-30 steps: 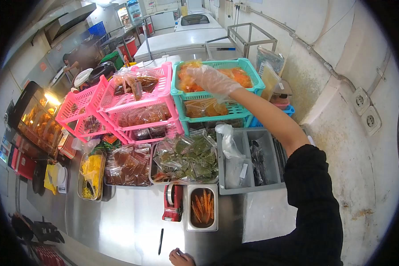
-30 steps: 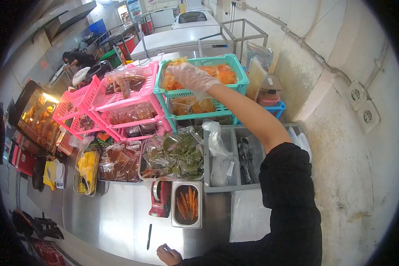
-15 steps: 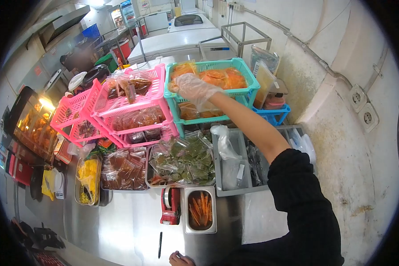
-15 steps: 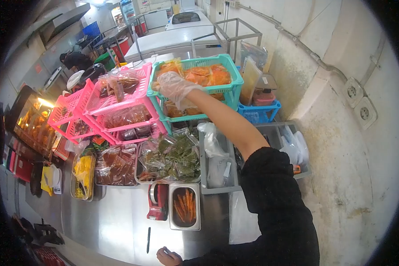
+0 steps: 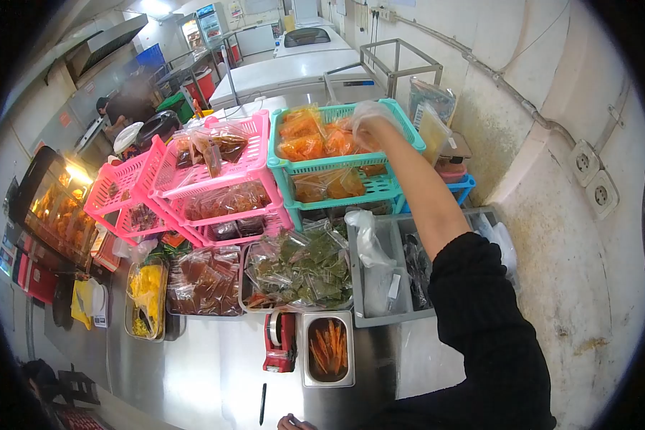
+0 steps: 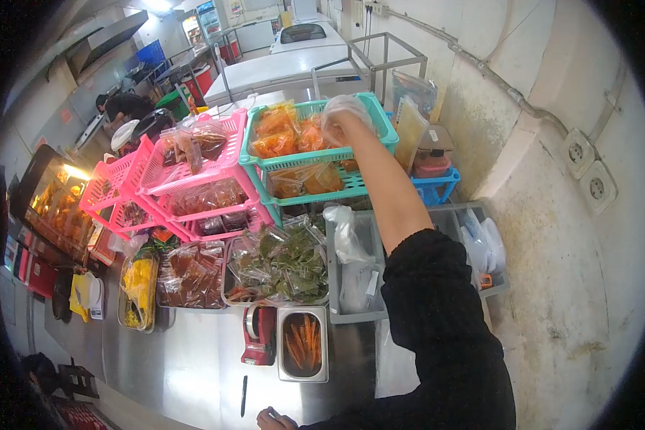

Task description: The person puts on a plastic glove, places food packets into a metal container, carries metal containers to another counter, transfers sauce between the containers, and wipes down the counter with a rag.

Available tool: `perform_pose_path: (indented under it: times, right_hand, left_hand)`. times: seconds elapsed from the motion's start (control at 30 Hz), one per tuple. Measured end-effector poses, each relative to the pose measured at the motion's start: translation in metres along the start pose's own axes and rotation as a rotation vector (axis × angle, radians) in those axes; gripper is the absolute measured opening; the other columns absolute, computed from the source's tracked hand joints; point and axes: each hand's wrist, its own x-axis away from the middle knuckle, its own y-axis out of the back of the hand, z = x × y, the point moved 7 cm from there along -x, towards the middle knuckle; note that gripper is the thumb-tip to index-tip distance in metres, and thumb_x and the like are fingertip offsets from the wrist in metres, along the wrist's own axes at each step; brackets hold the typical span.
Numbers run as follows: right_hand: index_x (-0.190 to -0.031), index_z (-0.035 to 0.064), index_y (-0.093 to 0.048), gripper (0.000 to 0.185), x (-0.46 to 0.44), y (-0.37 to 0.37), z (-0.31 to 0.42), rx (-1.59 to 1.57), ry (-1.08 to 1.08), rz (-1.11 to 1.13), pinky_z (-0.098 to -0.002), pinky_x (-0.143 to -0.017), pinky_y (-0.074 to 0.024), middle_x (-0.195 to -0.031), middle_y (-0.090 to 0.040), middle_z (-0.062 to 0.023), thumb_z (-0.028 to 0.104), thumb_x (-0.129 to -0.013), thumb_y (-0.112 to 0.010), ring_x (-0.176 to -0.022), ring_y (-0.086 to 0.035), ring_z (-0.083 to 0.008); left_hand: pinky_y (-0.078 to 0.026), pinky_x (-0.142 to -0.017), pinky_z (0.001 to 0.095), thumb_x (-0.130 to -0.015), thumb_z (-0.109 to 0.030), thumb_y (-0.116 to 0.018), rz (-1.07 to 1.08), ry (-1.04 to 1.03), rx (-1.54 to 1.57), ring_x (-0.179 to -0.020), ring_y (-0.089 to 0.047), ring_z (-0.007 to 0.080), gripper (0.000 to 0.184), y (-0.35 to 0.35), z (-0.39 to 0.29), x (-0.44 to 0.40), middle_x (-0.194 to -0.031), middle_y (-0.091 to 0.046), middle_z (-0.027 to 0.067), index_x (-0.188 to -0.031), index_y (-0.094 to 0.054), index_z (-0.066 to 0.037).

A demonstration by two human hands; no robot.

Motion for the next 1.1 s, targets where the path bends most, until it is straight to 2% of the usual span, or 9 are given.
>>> perform_pose_path:
  times: [0.13, 0.2, 0.3, 0.43, 0.5, 0.53, 0.77, 0.93, 1.1]
  right_hand:
    - [-0.073, 0.0073, -0.061, 0.021, -0.032, -0.008, -0.006, -0.236, 0.146, 0.011, -0.0348, -0.060, -0.0463, -0.078, -0.060, -0.0114, 0.026, -0.067, -0.068, -0.071, -0.057, -0.0189]
    - [-0.107, 0.0086, -0.057, 0.041, -0.031, 0.010, -0.010, -1.028, 0.164, 0.011, -0.0320, -0.067, -0.0475, -0.096, -0.060, -0.0035, 0.032, -0.074, -0.066, -0.076, -0.056, -0.0165]
    - [-0.100, 0.0077, -0.060, 0.034, -0.034, 0.015, -0.017, -1.276, 0.098, 0.103, -0.0314, -0.069, -0.0480, -0.088, -0.061, -0.0030, 0.029, -0.075, -0.065, -0.069, -0.055, -0.0184]
    - [-0.091, 0.0059, -0.063, 0.029, 0.008, 0.014, 0.015, -0.902, 0.225, -0.056, -0.0320, -0.070, -0.0485, -0.081, -0.062, -0.0068, 0.030, -0.075, -0.063, -0.070, -0.058, -0.0200]
    - [-0.075, 0.0036, -0.064, 0.019, -0.013, -0.011, 0.049, 0.466, 0.474, -0.212, -0.0359, -0.057, -0.0480, -0.075, -0.062, -0.0115, 0.020, -0.064, -0.064, -0.065, -0.059, -0.0243]
    - [-0.072, 0.0020, -0.065, 0.019, -0.021, -0.009, 0.036, -0.082, 0.251, -0.155, -0.0333, -0.058, -0.0497, -0.077, -0.062, -0.0142, 0.013, -0.056, -0.064, -0.069, -0.061, -0.0262]
    - [-0.085, 0.0046, -0.063, 0.032, -0.064, -0.029, 0.034, -0.223, 0.272, 0.018, -0.0377, -0.062, -0.0490, -0.085, -0.063, -0.0159, 0.033, -0.071, -0.061, -0.075, -0.062, -0.0299]
    - [-0.077, 0.0033, -0.062, 0.026, -0.048, 0.042, 0.008, -0.219, 0.227, -0.597, -0.0361, -0.067, -0.0488, -0.081, -0.063, -0.0155, 0.026, -0.065, -0.067, -0.079, -0.061, -0.0294]
    - [-0.098, 0.0061, -0.057, 0.028, -0.020, 0.070, 0.016, -0.293, 0.571, -0.745, -0.0360, -0.077, -0.0451, -0.098, -0.059, -0.0144, 0.022, -0.075, -0.060, -0.090, -0.057, -0.0294]
  left_hand:
    - [-0.038, -0.075, 0.0474, -0.071, -0.016, -0.049, 0.008, 0.027, -0.020, -0.084, -0.048, 0.0384, 0.028, -0.002, 0.002, -0.001, -0.090, -0.051, 0.0209, -0.094, -0.052, 0.001]
    - [-0.037, -0.075, 0.0478, -0.071, -0.015, -0.049, 0.007, -0.010, -0.047, -0.084, -0.047, 0.0389, 0.029, -0.003, 0.001, 0.000, -0.090, -0.050, 0.0211, -0.095, -0.051, 0.001]
    - [-0.037, -0.075, 0.0475, -0.071, -0.015, -0.048, -0.009, -0.004, -0.038, -0.084, -0.047, 0.0391, 0.029, -0.002, -0.002, -0.001, -0.090, -0.050, 0.0207, -0.095, -0.051, 0.000]
    - [-0.037, -0.075, 0.0471, -0.071, -0.016, -0.047, 0.024, 0.021, -0.013, -0.084, -0.047, 0.0391, 0.028, -0.003, -0.001, -0.001, -0.090, -0.050, 0.0203, -0.095, -0.052, 0.000]
    - [-0.037, -0.075, 0.0468, -0.070, -0.014, -0.048, 0.009, 0.019, -0.028, -0.084, -0.047, 0.0388, 0.028, -0.002, -0.005, -0.003, -0.090, -0.050, 0.0199, -0.094, -0.052, -0.001]
    - [-0.037, -0.075, 0.0468, -0.070, -0.014, -0.048, 0.009, 0.018, -0.030, -0.084, -0.047, 0.0388, 0.028, -0.003, -0.003, -0.003, -0.090, -0.050, 0.0199, -0.094, -0.052, -0.001]
    - [-0.037, -0.076, 0.0474, -0.069, -0.011, -0.048, -0.012, 0.009, -0.021, -0.085, -0.047, 0.0389, 0.029, -0.003, -0.001, -0.002, -0.090, -0.051, 0.0207, -0.095, -0.052, 0.001]
    - [-0.037, -0.076, 0.0473, -0.068, -0.011, -0.048, 0.020, 0.038, -0.013, -0.083, -0.047, 0.0389, 0.029, -0.007, 0.006, 0.000, -0.089, -0.051, 0.0211, -0.094, -0.052, 0.001]
    - [-0.037, -0.075, 0.0473, -0.067, -0.012, -0.049, -0.001, 0.029, -0.020, -0.083, -0.048, 0.0388, 0.030, -0.007, 0.006, -0.001, -0.088, -0.051, 0.0208, -0.093, -0.052, 0.001]
